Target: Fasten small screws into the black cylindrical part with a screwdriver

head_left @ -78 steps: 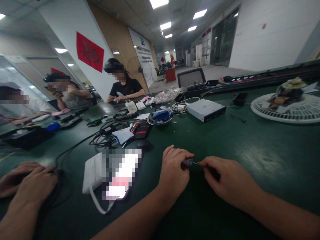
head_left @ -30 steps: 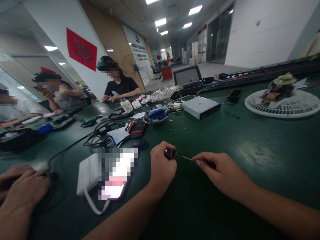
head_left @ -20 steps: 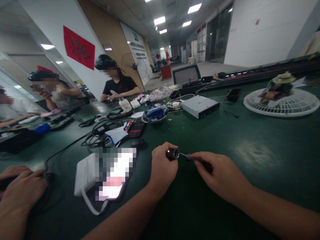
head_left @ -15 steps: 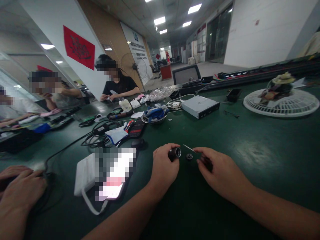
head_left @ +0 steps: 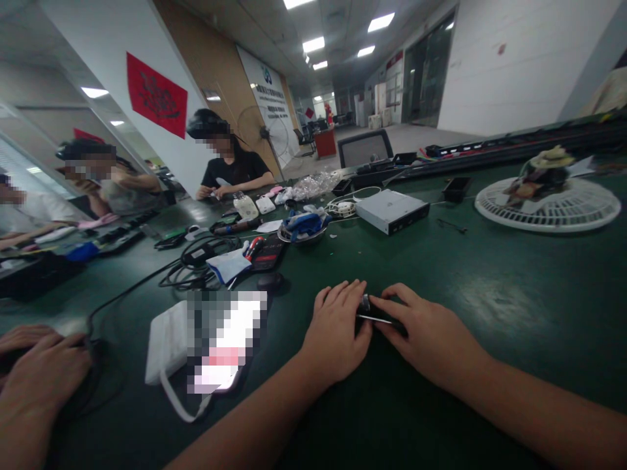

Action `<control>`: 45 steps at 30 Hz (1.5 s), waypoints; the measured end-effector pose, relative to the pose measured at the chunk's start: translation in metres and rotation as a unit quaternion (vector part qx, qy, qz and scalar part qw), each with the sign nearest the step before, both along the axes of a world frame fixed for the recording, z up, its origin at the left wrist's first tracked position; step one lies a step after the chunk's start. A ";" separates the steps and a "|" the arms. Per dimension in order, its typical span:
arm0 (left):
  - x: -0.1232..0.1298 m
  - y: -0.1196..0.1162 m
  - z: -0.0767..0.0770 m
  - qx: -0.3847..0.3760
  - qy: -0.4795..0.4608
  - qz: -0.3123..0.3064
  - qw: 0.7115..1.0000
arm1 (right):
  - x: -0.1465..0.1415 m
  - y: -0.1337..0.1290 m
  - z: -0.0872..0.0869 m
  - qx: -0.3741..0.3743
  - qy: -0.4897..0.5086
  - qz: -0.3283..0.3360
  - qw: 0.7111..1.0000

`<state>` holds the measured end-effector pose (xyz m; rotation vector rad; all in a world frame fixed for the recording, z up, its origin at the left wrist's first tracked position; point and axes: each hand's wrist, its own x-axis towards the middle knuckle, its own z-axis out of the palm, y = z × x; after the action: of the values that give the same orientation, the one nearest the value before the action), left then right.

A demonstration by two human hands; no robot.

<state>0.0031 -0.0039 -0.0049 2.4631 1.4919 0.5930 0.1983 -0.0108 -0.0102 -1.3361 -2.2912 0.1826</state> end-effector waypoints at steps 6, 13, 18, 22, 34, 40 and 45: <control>-0.002 0.002 -0.002 0.008 -0.034 0.016 0.999 | 0.001 0.002 0.003 -0.043 0.030 0.001 0.999; 0.000 0.001 0.006 0.007 -0.085 0.014 0.996 | 0.004 0.004 0.013 -0.151 0.162 -0.020 0.975; 0.002 0.001 0.008 0.019 -0.103 0.008 0.994 | 0.005 0.003 0.014 -0.116 0.212 0.013 0.970; 0.001 0.001 0.008 0.021 -0.107 0.009 0.994 | 0.006 0.002 0.013 -0.080 0.233 0.035 0.969; 0.001 0.000 0.011 0.013 -0.123 -0.021 0.992 | 0.006 0.004 0.011 -0.132 0.277 0.016 0.951; 0.001 0.000 0.010 0.015 -0.132 -0.029 0.991 | 0.007 0.009 0.008 -0.131 0.283 0.055 0.949; 0.001 -0.001 0.013 0.021 -0.141 -0.054 0.988 | 0.008 0.010 0.007 -0.133 0.286 0.013 0.949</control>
<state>0.0038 -0.0050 0.0076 2.3509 1.2424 0.9171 0.2058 -0.0005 -0.0035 -1.1766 -1.8288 0.8008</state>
